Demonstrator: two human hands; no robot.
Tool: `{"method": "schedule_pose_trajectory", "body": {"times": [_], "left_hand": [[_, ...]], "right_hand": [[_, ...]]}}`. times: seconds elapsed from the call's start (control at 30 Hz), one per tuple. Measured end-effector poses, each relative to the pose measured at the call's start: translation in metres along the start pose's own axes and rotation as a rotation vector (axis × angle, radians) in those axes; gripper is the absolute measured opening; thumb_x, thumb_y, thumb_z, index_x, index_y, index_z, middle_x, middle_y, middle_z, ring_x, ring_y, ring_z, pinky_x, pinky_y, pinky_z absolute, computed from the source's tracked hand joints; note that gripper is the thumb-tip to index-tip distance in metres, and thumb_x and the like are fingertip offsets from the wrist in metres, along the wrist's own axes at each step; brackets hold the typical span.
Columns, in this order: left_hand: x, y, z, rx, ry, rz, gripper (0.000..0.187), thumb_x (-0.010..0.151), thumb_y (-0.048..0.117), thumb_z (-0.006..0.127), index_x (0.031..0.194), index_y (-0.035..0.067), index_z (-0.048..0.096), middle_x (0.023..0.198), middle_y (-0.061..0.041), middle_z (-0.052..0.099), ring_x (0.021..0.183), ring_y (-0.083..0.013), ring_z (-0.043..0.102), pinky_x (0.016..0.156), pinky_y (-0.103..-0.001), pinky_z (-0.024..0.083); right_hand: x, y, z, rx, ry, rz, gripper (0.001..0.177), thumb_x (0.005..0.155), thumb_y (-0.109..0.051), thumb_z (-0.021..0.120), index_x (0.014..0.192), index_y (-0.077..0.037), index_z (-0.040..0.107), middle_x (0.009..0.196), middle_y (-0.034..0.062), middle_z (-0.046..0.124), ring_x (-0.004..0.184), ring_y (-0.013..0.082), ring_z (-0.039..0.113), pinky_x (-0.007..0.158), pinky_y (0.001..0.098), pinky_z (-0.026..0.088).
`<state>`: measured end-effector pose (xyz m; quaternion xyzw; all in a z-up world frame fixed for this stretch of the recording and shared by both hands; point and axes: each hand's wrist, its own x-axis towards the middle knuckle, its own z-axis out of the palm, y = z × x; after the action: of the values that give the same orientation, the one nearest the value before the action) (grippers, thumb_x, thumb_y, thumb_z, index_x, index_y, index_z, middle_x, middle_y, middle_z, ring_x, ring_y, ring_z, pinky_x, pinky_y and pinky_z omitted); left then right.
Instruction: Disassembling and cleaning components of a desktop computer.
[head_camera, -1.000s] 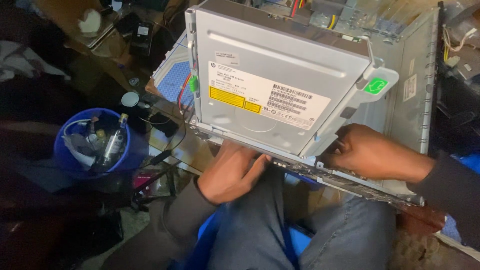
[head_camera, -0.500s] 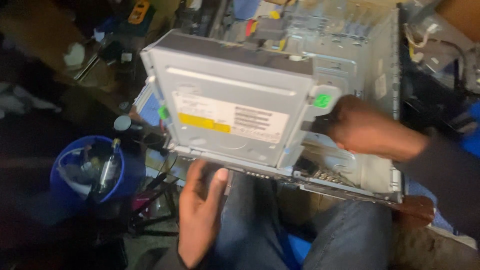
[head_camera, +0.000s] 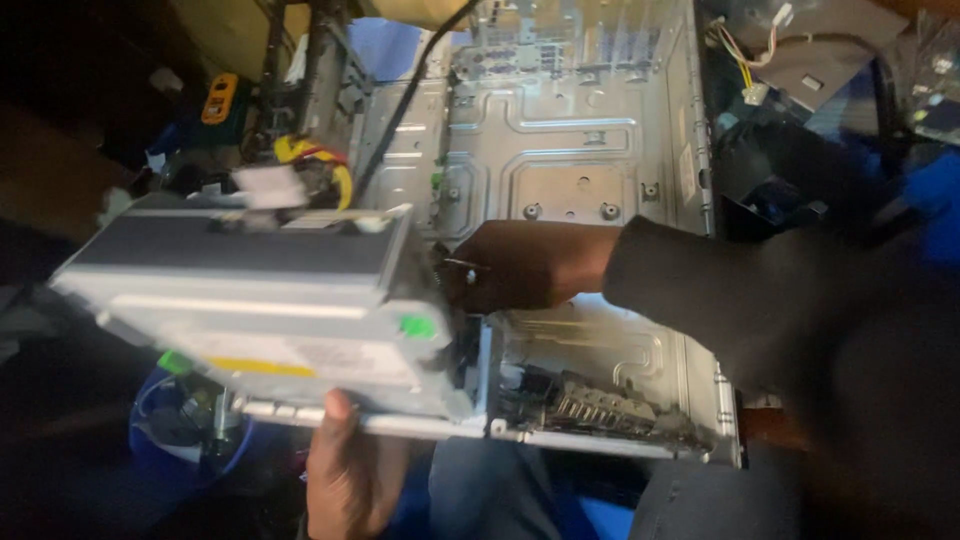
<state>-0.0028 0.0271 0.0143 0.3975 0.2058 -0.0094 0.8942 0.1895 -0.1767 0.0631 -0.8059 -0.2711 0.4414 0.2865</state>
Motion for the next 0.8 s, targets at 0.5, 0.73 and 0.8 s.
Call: {"method": "schedule_pose_trajectory", "body": {"times": [0.5, 0.73, 0.8], "left_hand": [[0.006, -0.024, -0.038, 0.05, 0.201, 0.273, 0.081, 0.093, 0.044, 0.065, 0.155, -0.003, 0.041, 0.143, -0.024, 0.055, 0.128, -0.0388, 0.055, 0.11, -0.058, 0.041], [0.003, -0.021, -0.051, -0.005, 0.109, 0.1, 0.078, 0.095, 0.047, 0.065, 0.152, 0.001, 0.039, 0.128, -0.024, 0.057, 0.115, -0.0409, 0.058, 0.098, -0.064, 0.045], [0.004, -0.018, -0.05, 0.007, 0.117, 0.035, 0.077, 0.094, 0.049, 0.064, 0.151, 0.003, 0.039, 0.125, -0.025, 0.058, 0.111, -0.0416, 0.059, 0.094, -0.065, 0.046]], "right_hand": [[0.015, 0.016, 0.001, 0.029, 0.24, -0.11, 0.054, 0.084, -0.031, 0.076, 0.132, -0.013, 0.057, 0.119, 0.0128, 0.071, 0.108, 0.0268, 0.071, 0.093, 0.0383, 0.055], [0.019, 0.018, 0.008, 0.026, 0.222, -0.227, 0.024, 0.088, -0.028, 0.073, 0.106, -0.012, 0.068, 0.099, 0.0076, 0.077, 0.091, 0.0209, 0.075, 0.085, 0.0384, 0.058], [0.024, 0.024, 0.01, 0.085, 0.224, -0.257, 0.02, 0.088, -0.024, 0.073, 0.102, -0.012, 0.069, 0.096, 0.0062, 0.076, 0.088, 0.0188, 0.074, 0.083, 0.0378, 0.059]]}}
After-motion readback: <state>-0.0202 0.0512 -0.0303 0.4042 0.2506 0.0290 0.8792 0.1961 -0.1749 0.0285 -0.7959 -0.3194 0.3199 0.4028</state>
